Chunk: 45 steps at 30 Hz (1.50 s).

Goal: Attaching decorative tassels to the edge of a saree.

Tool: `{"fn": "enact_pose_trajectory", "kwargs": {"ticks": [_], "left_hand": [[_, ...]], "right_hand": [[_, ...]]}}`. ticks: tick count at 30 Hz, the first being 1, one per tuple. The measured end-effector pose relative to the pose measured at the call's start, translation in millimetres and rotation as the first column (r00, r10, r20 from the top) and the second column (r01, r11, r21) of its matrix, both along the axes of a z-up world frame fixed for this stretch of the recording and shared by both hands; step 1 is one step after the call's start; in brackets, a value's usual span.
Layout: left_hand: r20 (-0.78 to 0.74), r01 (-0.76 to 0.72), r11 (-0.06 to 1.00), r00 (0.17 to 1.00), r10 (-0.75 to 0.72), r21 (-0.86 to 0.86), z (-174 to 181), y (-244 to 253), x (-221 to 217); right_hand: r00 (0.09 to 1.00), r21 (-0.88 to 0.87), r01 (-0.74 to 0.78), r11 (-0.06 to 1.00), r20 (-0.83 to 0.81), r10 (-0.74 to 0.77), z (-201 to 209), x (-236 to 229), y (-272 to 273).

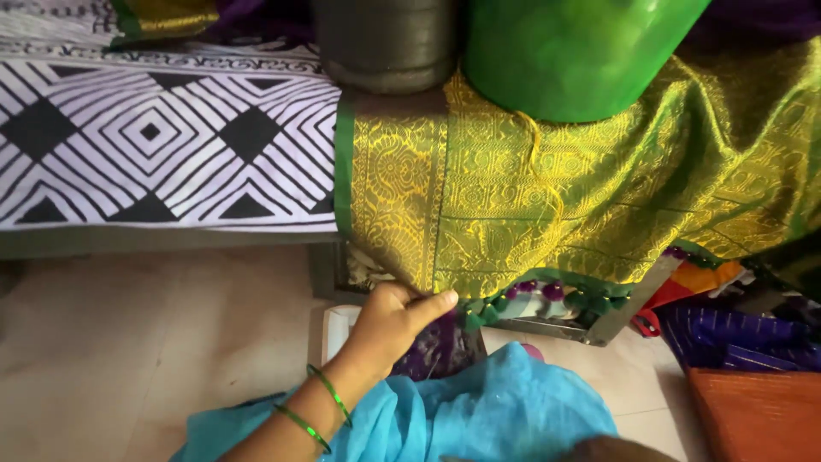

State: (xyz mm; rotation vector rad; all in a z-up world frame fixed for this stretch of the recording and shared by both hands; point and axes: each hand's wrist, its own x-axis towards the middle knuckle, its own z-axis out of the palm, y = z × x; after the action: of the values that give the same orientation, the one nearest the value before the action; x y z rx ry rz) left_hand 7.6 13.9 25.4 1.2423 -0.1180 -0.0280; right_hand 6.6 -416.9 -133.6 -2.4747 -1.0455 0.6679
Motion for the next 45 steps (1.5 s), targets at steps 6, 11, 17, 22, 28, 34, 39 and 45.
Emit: {"fn": "enact_pose_trajectory", "kwargs": {"ticks": [6,11,17,22,28,34,39,45], "left_hand": [[0.196,-0.072,0.984,0.98,0.039,0.162,-6,0,-6],[0.271,-0.059,0.953,0.962,-0.025,0.297,-10,16,-3],[0.641,-0.302,0.83,0.763,-0.084,0.469,-20,35,2],[0.759,-0.436,0.711,0.616,-0.211,0.551,-24,32,3],[0.443,-0.327,0.851,0.887,0.127,0.411,-31,-9,-19],[-0.106,-0.033,0.978,0.994,0.012,-0.206,-74,-23,-10],[-0.056,-0.075,0.956,0.997,0.061,-0.284,-99,-33,7],[-0.015,-0.301,0.95,0.953,0.303,0.088,-72,-17,-4]], "right_hand": [[0.915,0.489,0.402,0.774,-0.202,-0.348,116,10,196],[0.694,0.68,0.699,0.22,-0.719,0.018,76,24,244],[0.619,0.612,0.74,0.28,-0.782,0.072,147,-6,236],[0.64,0.613,0.72,0.325,-0.768,0.031,103,-14,227],[0.733,0.691,0.624,0.365,-0.679,0.033,-19,-13,243],[0.696,0.637,0.716,0.286,-0.685,-0.217,55,6,250],[0.645,0.683,0.706,0.187,-0.729,0.227,61,40,250],[0.511,0.537,0.835,-0.123,-0.838,-0.19,116,27,297]]}}
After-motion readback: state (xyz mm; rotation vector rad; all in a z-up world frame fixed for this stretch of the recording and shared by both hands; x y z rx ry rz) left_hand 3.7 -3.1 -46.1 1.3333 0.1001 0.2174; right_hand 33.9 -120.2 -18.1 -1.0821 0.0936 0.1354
